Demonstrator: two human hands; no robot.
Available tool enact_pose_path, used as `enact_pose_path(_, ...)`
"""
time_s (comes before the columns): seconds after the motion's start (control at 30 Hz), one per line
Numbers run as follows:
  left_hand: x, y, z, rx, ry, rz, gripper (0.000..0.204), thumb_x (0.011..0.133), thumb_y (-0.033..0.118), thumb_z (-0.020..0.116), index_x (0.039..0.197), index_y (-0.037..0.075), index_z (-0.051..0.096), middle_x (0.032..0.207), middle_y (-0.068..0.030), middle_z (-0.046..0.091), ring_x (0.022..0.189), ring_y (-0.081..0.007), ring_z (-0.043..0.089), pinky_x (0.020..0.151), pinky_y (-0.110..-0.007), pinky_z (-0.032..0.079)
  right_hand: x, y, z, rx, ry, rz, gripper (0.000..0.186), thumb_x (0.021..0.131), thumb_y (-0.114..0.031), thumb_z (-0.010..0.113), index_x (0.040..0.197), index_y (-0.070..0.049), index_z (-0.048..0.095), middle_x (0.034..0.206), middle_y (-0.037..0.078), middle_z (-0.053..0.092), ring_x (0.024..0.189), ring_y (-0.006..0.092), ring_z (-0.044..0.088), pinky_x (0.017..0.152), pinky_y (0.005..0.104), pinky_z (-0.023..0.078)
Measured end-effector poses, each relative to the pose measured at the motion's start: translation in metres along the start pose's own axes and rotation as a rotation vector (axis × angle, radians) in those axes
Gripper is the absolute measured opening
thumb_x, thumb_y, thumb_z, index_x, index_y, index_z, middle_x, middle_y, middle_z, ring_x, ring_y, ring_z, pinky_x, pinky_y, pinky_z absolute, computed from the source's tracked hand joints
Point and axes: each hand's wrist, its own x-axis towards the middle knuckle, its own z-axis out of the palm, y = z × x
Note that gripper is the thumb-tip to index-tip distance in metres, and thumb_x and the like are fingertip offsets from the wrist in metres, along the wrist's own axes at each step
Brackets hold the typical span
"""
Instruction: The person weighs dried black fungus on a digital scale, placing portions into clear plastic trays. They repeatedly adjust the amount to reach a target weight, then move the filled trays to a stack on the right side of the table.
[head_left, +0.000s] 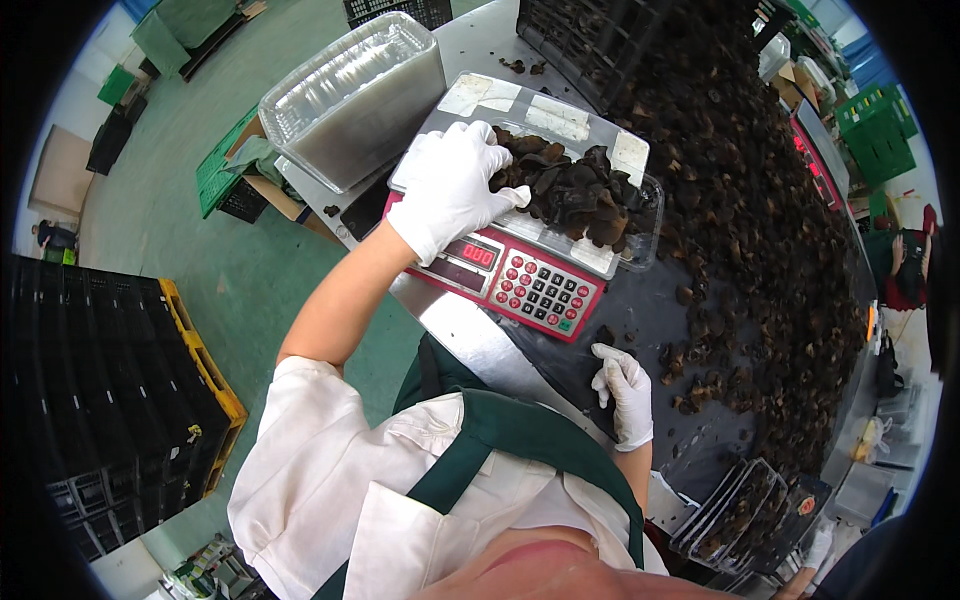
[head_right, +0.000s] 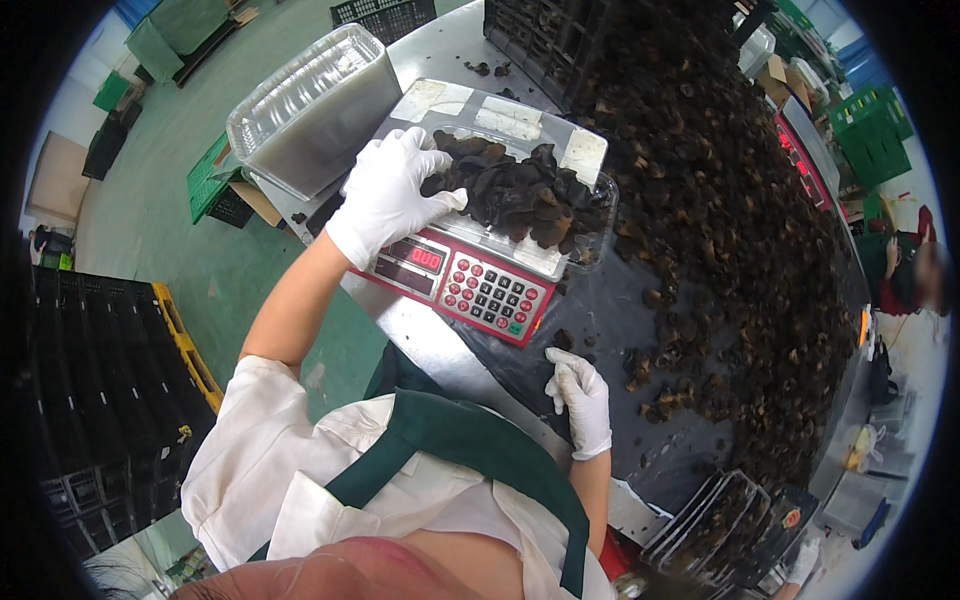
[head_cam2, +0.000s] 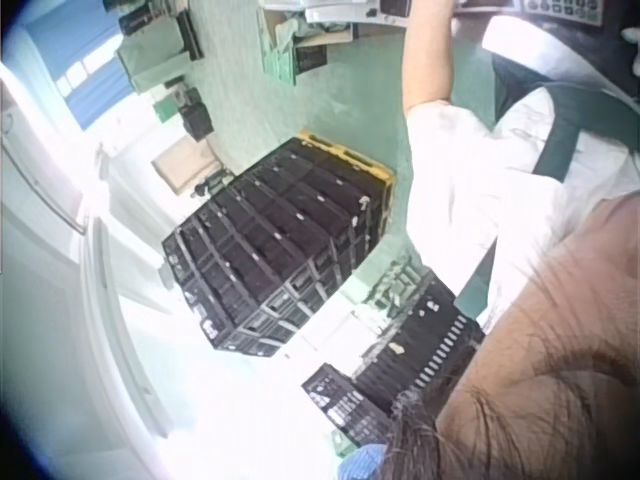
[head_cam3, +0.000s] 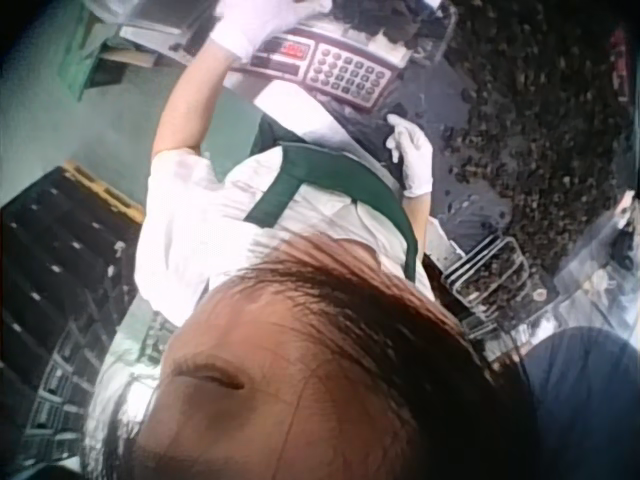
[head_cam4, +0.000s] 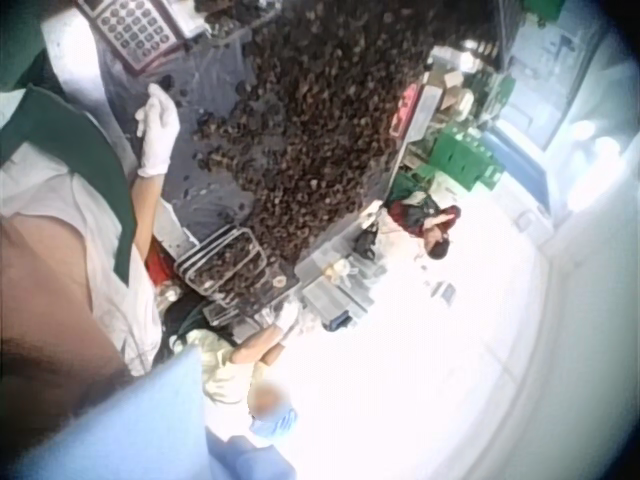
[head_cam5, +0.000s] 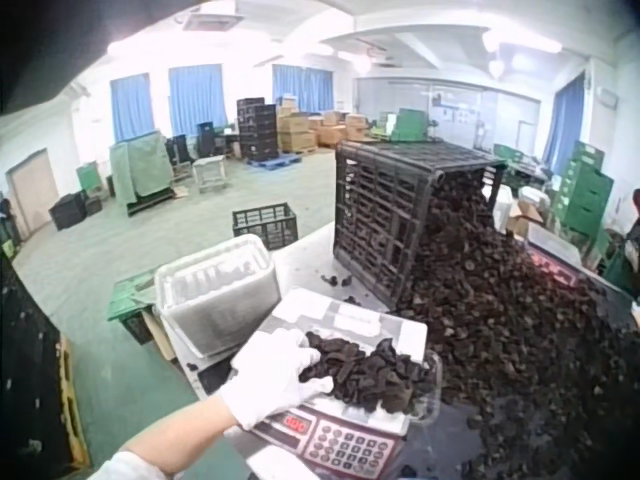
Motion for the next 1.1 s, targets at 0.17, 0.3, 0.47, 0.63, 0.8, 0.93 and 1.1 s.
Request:
enact_pose_path(0.17, -0.009, -0.01, 0.026, -0.255, 0.223, 0.029, 0.034, 0.079, 0.04, 0.085, 0.095, 0.01, 0.076, 0.112, -0.0076, 0.069, 0.109, -0.0292, 0.061, 0.098, -0.04, 0.045, 0.002, -0.001, -0.002, -0.006, -0.007, 0.022, 0.034, 0.107, -0.023, 0.058, 0.126, 0.004, 0.066, 0.075, 0.003, 0.062, 0.057, 0.0076, 0.049, 0.051, 0.0212, 0.039)
enact_pose_path(0.3, -0.014, -0.003, 0.026, -0.262, 0.276, -0.031, 0.03, 0.082, 0.037, 0.083, 0.092, 0.009, 0.076, 0.112, -0.0061, 0.069, 0.107, -0.0291, 0.062, 0.097, -0.041, 0.046, 0.004, -0.003, -0.001, -0.015, -0.001, 0.025, 0.034, 0.107, -0.022, 0.057, 0.126, 0.005, 0.066, 0.076, 0.004, 0.063, 0.058, 0.0075, 0.049, 0.05, 0.0217, 0.039)
enact_pose_path(0.47, -0.002, -0.001, 0.029, -0.153, 0.244, -0.104, 0.023, 0.086, 0.03, 0.08, 0.089, 0.008, 0.078, 0.103, -0.0084, 0.07, 0.102, -0.029, 0.064, 0.094, -0.041, 0.047, 0.003, -0.003, 0.0, -0.008, 0.005, 0.021, 0.034, 0.107, -0.021, 0.057, 0.127, 0.005, 0.065, 0.076, 0.004, 0.063, 0.058, 0.0073, 0.049, 0.05, 0.0217, 0.039)
enact_pose_path(0.63, 0.004, -0.008, 0.031, -0.416, 0.207, -0.192, 0.013, 0.086, 0.015, 0.077, 0.087, 0.002, 0.076, 0.091, -0.0078, 0.067, 0.087, -0.0197, 0.067, 0.08, -0.033, 0.053, 0.002, -0.005, -0.001, 0.028, -0.004, 0.032, 0.032, 0.106, -0.019, 0.06, 0.128, 0.004, 0.066, 0.079, 0.002, 0.064, 0.059, 0.0051, 0.051, 0.052, 0.02, 0.04)
enact_pose_path(0.8, -0.001, -0.019, 0.039, -0.967, 0.304, -0.283, 0.008, 0.088, 0.006, 0.075, 0.093, 0.0, 0.076, 0.106, -0.0043, 0.064, 0.097, -0.0122, 0.063, 0.087, -0.028, 0.051, 0.004, -0.005, -0.001, 0.022, 0.001, 0.055, 0.032, 0.106, -0.018, 0.059, 0.128, 0.003, 0.066, 0.079, 0.002, 0.065, 0.059, 0.0046, 0.051, 0.052, 0.0198, 0.04)
enact_pose_path(0.93, 0.001, -0.03, 0.046, -0.978, 0.404, -0.203, 0.005, 0.093, 0.003, 0.072, 0.096, 0.0, 0.074, 0.108, -0.0015, 0.062, 0.097, -0.0093, 0.06, 0.087, -0.026, 0.05, 0.003, -0.006, 0.001, -0.014, 0.02, 0.053, 0.033, 0.107, -0.019, 0.057, 0.127, 0.006, 0.065, 0.077, 0.004, 0.063, 0.058, 0.0069, 0.05, 0.051, 0.0207, 0.04)
enact_pose_path(1.1, 0.0, -0.013, 0.03, -1.236, 0.496, -0.254, 0.004, 0.096, 0.002, 0.071, 0.093, 0.0, 0.071, 0.109, -0.0012, 0.061, 0.097, -0.0073, 0.058, 0.087, -0.024, 0.048, 0.0, -0.015, 0.007, -0.012, -0.015, 0.025, 0.035, 0.106, -0.021, 0.058, 0.127, 0.006, 0.065, 0.078, 0.005, 0.064, 0.057, 0.0075, 0.05, 0.05, 0.021, 0.04)
